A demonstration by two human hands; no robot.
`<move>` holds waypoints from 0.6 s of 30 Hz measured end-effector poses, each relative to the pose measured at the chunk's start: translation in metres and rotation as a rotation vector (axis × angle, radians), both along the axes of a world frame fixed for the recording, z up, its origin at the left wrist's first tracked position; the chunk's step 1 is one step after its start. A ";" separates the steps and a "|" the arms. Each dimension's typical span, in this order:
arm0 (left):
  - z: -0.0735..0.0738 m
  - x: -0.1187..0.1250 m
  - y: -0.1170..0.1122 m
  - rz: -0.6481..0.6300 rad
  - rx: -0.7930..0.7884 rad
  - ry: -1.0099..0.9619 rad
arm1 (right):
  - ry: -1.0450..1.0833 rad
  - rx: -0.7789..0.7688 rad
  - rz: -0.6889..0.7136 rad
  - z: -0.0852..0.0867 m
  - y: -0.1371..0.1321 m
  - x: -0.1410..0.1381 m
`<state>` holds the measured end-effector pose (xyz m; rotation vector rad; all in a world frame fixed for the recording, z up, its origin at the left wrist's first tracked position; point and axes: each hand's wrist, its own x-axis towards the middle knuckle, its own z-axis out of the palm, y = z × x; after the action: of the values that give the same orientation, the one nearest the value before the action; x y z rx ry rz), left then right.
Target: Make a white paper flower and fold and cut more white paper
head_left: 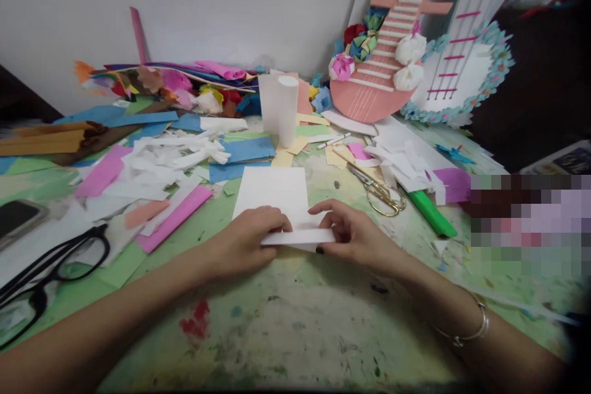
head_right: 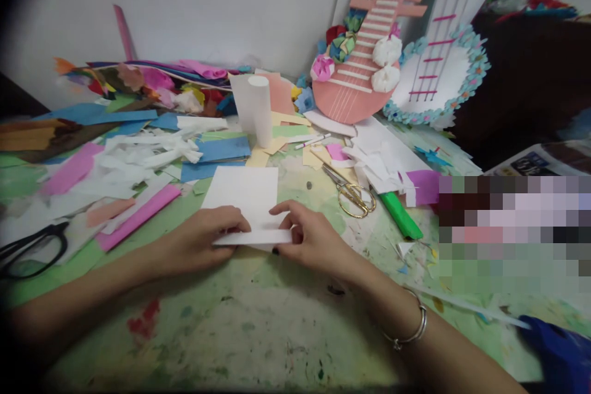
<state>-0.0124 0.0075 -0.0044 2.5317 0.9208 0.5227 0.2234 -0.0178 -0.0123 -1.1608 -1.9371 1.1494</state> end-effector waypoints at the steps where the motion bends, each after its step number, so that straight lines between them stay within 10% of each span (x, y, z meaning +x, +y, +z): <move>1: 0.002 -0.001 0.001 0.020 0.056 -0.013 | 0.031 0.009 -0.067 0.000 0.000 0.000; 8: 0.009 -0.008 -0.002 0.175 0.657 -0.284 | 0.241 0.355 -0.259 0.007 -0.003 0.001; 18: -0.002 -0.026 0.013 -0.168 0.887 -0.162 | -0.081 0.870 -0.039 -0.006 0.010 0.012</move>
<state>-0.0381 0.0204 -0.0061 3.2060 0.4461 1.2829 0.2358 -0.0077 -0.0179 -0.7486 -2.1080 0.1544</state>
